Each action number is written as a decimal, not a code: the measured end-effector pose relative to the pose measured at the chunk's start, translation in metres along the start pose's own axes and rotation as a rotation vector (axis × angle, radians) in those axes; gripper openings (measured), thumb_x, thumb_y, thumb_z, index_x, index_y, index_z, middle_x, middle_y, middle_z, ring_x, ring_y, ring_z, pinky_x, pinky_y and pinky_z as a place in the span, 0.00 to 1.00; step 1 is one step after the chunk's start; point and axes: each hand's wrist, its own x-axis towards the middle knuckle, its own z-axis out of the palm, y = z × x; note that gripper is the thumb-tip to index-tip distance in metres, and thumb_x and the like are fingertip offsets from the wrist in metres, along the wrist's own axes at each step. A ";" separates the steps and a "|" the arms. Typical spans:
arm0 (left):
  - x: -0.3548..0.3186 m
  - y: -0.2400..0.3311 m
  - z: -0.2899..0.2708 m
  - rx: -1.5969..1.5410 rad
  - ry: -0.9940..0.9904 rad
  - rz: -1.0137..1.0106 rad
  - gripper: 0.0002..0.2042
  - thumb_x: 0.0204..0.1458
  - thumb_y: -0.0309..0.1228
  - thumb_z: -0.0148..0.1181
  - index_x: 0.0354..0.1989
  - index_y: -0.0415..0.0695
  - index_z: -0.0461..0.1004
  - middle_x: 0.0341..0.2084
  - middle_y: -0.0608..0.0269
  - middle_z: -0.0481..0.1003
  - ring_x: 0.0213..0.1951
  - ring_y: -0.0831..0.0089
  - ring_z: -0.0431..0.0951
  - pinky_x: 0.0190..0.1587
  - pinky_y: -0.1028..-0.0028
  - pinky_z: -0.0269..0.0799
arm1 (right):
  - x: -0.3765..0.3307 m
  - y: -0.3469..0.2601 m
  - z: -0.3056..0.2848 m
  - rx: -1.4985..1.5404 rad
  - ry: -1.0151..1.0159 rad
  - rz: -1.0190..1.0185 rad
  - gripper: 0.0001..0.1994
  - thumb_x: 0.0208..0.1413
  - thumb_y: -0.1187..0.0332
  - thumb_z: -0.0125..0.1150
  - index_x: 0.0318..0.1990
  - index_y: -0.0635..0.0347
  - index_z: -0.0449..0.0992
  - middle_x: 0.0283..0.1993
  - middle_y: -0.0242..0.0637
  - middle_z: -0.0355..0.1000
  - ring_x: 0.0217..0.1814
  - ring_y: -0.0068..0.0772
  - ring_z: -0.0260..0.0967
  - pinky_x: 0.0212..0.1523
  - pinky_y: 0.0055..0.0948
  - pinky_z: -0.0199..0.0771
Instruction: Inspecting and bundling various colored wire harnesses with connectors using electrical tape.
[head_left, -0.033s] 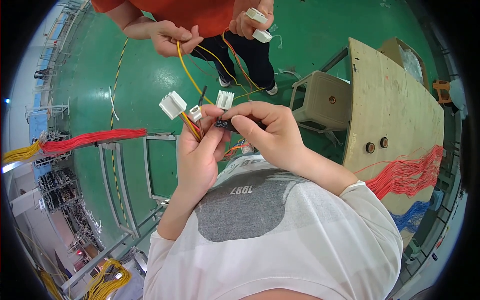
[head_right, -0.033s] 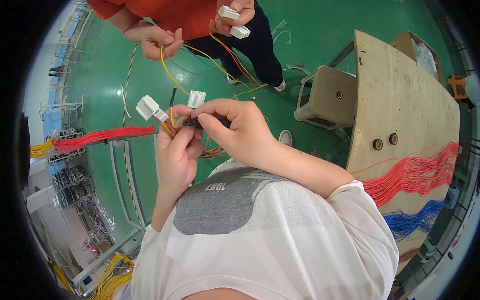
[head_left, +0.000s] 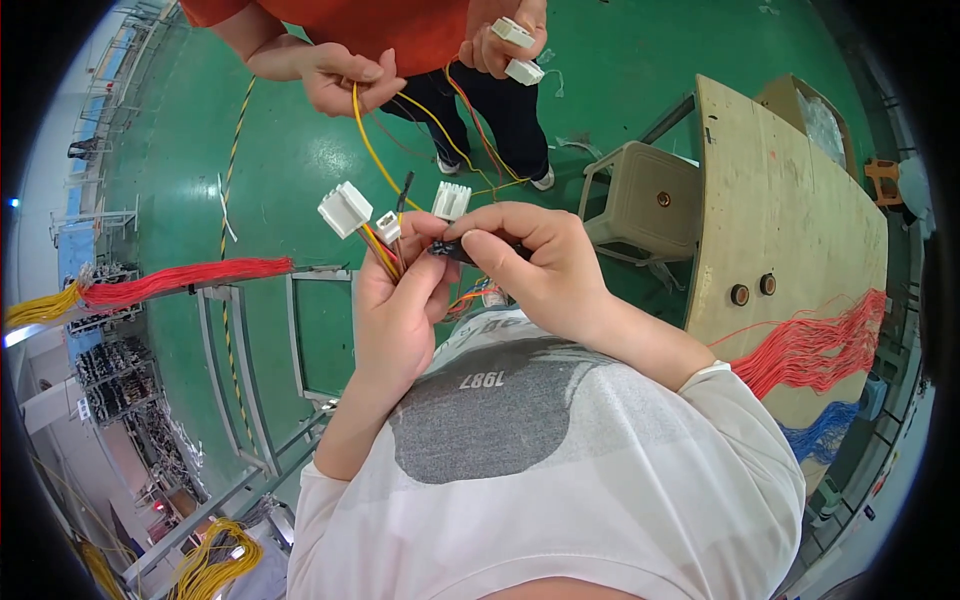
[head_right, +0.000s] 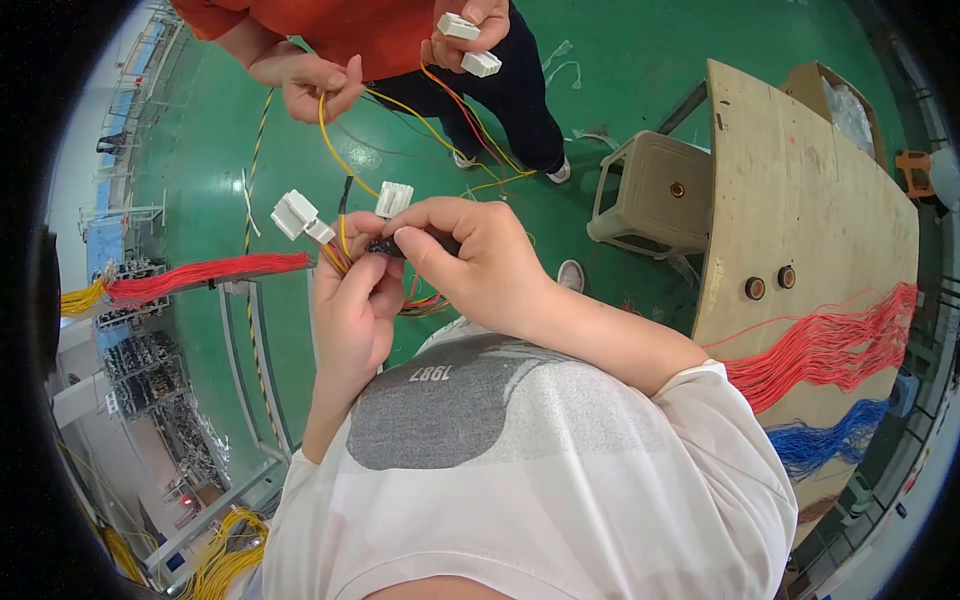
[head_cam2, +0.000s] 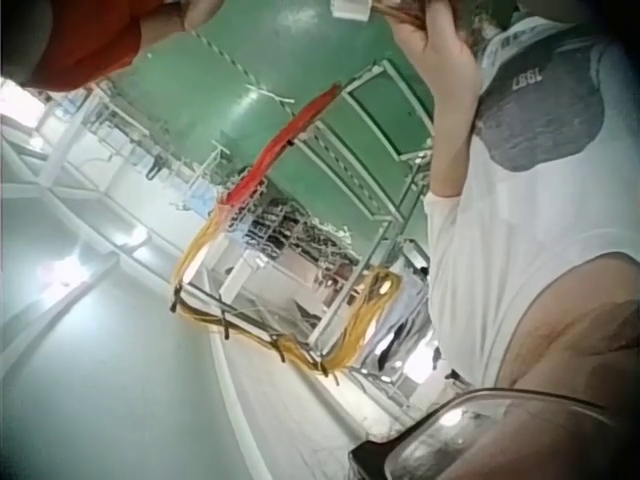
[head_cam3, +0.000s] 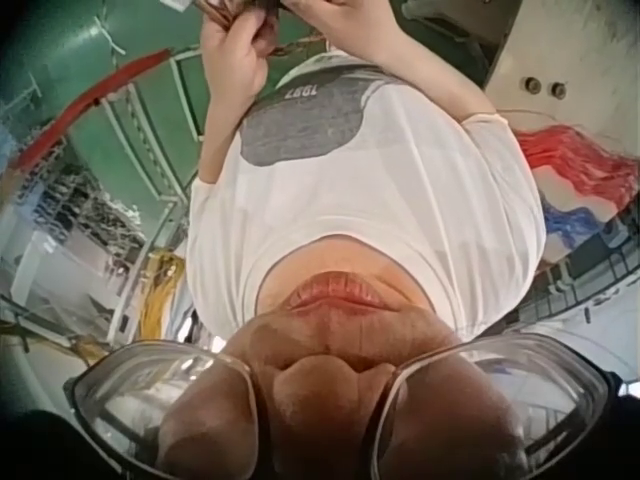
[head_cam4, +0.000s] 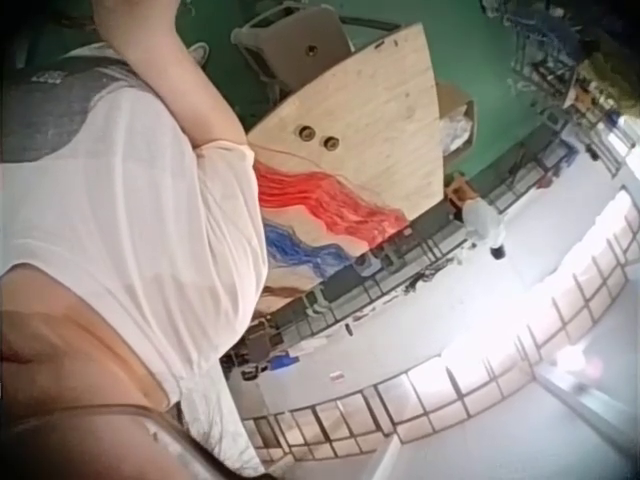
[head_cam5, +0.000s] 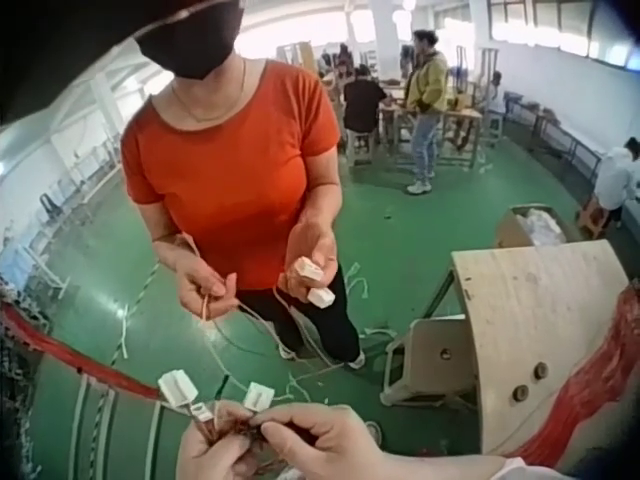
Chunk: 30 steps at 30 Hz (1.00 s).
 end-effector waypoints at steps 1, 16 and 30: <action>-0.001 0.001 -0.001 -0.029 -0.027 -0.011 0.08 0.50 0.25 0.46 0.39 0.41 0.63 0.24 0.69 0.66 0.20 0.89 0.61 0.15 0.90 0.46 | -0.001 0.000 0.000 -0.002 0.004 -0.001 0.07 0.51 0.73 0.49 0.34 0.66 0.72 0.26 0.27 0.68 0.25 0.10 0.57 0.23 0.12 0.58; 0.000 -0.012 -0.009 0.132 -0.059 0.122 0.07 0.47 0.26 0.55 0.32 0.38 0.66 0.22 0.70 0.67 0.22 0.88 0.63 0.23 0.88 0.55 | -0.001 0.007 0.004 -0.121 0.075 -0.070 0.04 0.50 0.77 0.48 0.33 0.67 0.66 0.23 0.27 0.65 0.23 0.09 0.57 0.22 0.11 0.56; 0.020 0.001 -0.022 -0.042 -0.385 -0.413 0.05 0.47 0.27 0.45 0.31 0.42 0.60 0.10 0.57 0.67 0.08 0.85 0.53 0.11 0.85 0.42 | -0.010 0.019 -0.039 0.423 0.003 0.361 0.13 0.50 0.63 0.50 0.31 0.66 0.69 0.22 0.30 0.65 0.14 0.12 0.51 0.17 0.15 0.58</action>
